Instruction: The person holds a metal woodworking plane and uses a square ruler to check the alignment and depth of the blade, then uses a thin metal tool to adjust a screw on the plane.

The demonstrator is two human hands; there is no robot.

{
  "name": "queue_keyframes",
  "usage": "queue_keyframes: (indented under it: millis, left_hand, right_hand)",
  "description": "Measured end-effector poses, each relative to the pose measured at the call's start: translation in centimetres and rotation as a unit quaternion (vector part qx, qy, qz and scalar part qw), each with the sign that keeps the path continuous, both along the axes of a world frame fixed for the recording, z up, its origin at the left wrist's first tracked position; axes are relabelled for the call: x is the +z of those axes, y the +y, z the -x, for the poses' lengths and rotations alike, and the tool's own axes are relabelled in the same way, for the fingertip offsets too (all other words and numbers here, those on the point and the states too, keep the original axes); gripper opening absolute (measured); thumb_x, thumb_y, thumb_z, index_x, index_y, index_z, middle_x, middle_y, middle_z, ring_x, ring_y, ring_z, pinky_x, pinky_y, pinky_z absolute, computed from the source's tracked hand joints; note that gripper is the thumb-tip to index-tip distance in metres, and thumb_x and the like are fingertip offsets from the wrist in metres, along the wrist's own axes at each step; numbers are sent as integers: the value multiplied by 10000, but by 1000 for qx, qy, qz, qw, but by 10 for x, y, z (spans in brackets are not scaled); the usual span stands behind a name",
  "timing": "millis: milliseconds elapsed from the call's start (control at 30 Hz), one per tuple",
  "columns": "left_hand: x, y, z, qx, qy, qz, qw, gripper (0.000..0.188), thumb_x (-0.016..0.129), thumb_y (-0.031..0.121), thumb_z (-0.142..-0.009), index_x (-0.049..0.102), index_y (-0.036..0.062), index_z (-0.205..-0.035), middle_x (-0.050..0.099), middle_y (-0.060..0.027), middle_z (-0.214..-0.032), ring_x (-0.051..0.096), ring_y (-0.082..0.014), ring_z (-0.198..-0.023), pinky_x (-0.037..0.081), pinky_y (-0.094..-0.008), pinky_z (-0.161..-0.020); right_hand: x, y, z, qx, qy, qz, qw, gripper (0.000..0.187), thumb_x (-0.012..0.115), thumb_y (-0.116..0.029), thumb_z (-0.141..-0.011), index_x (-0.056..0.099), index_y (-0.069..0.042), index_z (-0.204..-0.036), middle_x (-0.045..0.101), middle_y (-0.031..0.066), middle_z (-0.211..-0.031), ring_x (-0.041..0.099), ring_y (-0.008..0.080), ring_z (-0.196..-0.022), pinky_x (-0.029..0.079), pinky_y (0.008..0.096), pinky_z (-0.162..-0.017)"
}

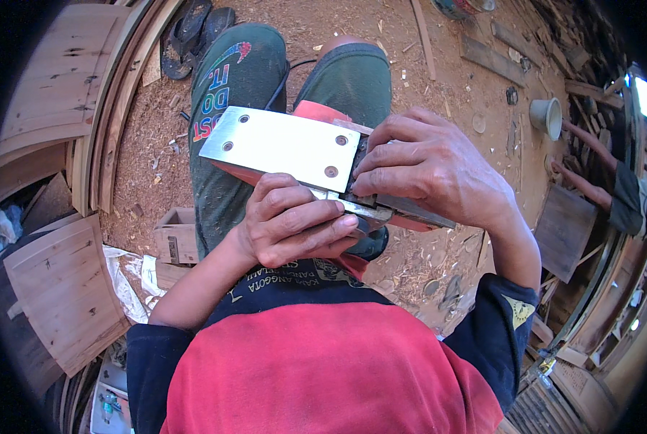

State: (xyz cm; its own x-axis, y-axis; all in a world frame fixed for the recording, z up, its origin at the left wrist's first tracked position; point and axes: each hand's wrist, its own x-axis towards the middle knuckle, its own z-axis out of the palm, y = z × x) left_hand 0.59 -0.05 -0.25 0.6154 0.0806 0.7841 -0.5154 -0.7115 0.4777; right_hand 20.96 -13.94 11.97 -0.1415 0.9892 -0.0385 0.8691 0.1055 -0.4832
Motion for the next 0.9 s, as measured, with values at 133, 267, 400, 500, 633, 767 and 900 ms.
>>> queue_keyframes:
  millis: [133,267,400,500,633,767,900]
  left_hand:
    - [0,-1,1,5,1,-2,1000,461,899,244,-689,763,210,-1129,658,63,-1084,571,-157,-915,493,-333,-802]
    - [0,-2,0,6,-2,-1,1000,457,895,237,-691,765,209,-1128,660,64,-1075,574,-156,-911,493,-331,-800]
    - [0,-2,1,5,0,3,1000,450,892,233,-692,768,210,-1124,661,66,-1068,576,-154,-908,492,-327,-800]
    - [0,-2,2,2,2,2,1000,451,891,231,-693,768,213,-1126,659,67,-1073,574,-153,-909,491,-329,-804]
    - [2,-1,2,2,13,-8,1000,451,875,226,-705,765,240,-1141,656,77,-1087,565,-144,-914,487,-327,-820]
    - [5,1,1,6,15,-33,999,441,850,232,-725,765,284,-1154,639,97,-1082,555,-130,-921,479,-318,-839]
    - [6,0,0,15,17,-47,999,427,817,263,-746,764,332,-1165,597,115,-1051,544,-116,-926,473,-309,-853]
  right_hand:
    - [-2,-1,0,7,0,-4,1000,256,699,-227,-756,746,-159,-998,711,-22,-1001,659,208,-1036,498,387,-902]
    - [-6,-4,1,8,-4,-30,1000,264,699,-234,-752,742,-161,-1002,705,-31,-1006,655,198,-1031,483,399,-931]
    - [-5,-3,2,12,-12,-39,999,273,708,-232,-746,742,-164,-1008,704,-39,-1009,648,197,-1038,477,399,-940]
    - [1,-2,2,7,-8,-11,1000,283,715,-230,-742,743,-163,-1015,710,-39,-1020,642,204,-1053,478,398,-944]
    - [6,2,-2,-3,17,26,1000,230,740,-214,-786,752,-139,-1003,710,-6,-1006,637,243,-1030,485,398,-917]
    - [11,10,-4,-21,49,103,993,187,756,-178,-821,753,-97,-989,700,36,-996,625,278,-979,491,398,-871]
    - [11,14,1,-14,20,89,996,124,686,-202,-851,724,-92,-893,668,60,-932,632,284,-955,497,417,-804]
